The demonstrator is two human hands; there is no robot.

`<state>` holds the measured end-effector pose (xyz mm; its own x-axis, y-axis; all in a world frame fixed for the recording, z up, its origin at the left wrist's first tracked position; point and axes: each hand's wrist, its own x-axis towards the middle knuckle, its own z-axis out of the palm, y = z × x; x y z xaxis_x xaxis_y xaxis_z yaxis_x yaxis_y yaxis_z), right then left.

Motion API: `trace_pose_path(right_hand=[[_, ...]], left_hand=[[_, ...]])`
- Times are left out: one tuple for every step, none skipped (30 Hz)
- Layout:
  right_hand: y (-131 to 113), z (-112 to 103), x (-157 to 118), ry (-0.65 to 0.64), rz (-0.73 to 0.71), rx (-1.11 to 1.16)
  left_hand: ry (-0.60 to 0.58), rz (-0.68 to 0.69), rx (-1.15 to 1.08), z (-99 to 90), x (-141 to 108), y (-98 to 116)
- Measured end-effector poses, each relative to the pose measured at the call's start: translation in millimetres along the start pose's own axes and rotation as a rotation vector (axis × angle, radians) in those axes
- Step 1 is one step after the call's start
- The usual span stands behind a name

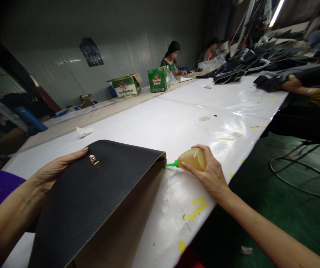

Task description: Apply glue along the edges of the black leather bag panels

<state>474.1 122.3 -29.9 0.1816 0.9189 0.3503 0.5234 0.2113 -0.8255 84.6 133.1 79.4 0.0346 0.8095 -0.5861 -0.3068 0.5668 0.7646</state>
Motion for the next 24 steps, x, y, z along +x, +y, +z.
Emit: trace_pose_path(right_hand=[[1, -1, 2, -0.018, 0.034, 0.026], [1, -2, 3, -0.03, 0.066, 0.053], [1, -3, 6, -0.029, 0.091, 0.074], [1, -3, 8, -0.012, 0.108, 0.087], [1, -3, 10, 0.013, 0.119, 0.093], [1, -3, 11, 0.035, 0.126, 0.093], [1, -3, 11, 0.047, 0.131, 0.091], [1, -2, 11, 0.046, 0.137, 0.089], [0, -2, 9, 0.032, 0.144, 0.09], [0, -2, 7, 0.01, 0.152, 0.096], [-2, -3, 5, -0.019, 0.16, 0.104], [-3, -3, 3, -0.056, 0.172, 0.118], [-5, -4, 1, -0.098, 0.187, 0.141], [-6, -5, 0, -0.136, 0.204, 0.166], [-7, -6, 0, -0.162, 0.221, 0.186], [-8, -6, 1, -0.17, 0.235, 0.199], [-8, -7, 2, -0.157, 0.245, 0.202], [-8, -7, 3, -0.129, 0.248, 0.194], [-7, -7, 4, -0.094, 0.245, 0.178], [-7, -7, 4, -0.067, 0.241, 0.162], [-7, -7, 3, -0.053, 0.239, 0.154], [-7, -7, 1, -0.058, 0.242, 0.155], [-9, -7, -2, -0.084, 0.249, 0.165], [-10, -8, -5, -0.125, 0.26, 0.184]], left_hand=[[-0.004, 0.011, 0.004, 1.6, -1, 0], [-0.008, 0.019, 0.007, 3.2, -2, 1], [-0.013, 0.021, 0.01, 4.7, -2, 1], [-0.017, 0.02, 0.012, 5.8, -3, 1], [-0.02, 0.019, 0.013, 6.6, -3, 1], [-0.02, 0.02, 0.012, 7.1, -3, 1], [-0.017, 0.022, 0.012, 7.4, -3, 0], [-0.012, 0.022, 0.01, 7.3, -3, 0], [-0.004, 0.021, 0.006, 7.1, -3, 0], [0.002, 0.019, -0.001, 6.8, -3, -1], [0.003, 0.014, -0.006, 6.3, -3, -1], [-0.002, 0.009, -0.009, 5.8, -2, -1], [-0.01, 0.007, -0.01, 5.2, -2, -2], [-0.019, 0.008, -0.008, 4.6, -2, -2], [-0.026, 0.009, -0.004, 4.1, -2, -2], [-0.031, 0.011, 0.001, 3.7, -1, -2], [-0.032, 0.016, 0.004, 3.3, -1, -2], [-0.034, 0.018, 0.007, 3.1, -1, -2], [-0.034, 0.022, 0.009, 3.0, -1, -3], [-0.032, 0.027, 0.013, 3.0, -2, -3], [-0.03, 0.034, 0.017, 3.1, -2, -3], [-0.027, 0.041, 0.02, 3.1, -2, -3], [-0.027, 0.045, 0.022, 3.1, -2, -3], [-0.029, 0.046, 0.021, 3.1, -2, -4]])
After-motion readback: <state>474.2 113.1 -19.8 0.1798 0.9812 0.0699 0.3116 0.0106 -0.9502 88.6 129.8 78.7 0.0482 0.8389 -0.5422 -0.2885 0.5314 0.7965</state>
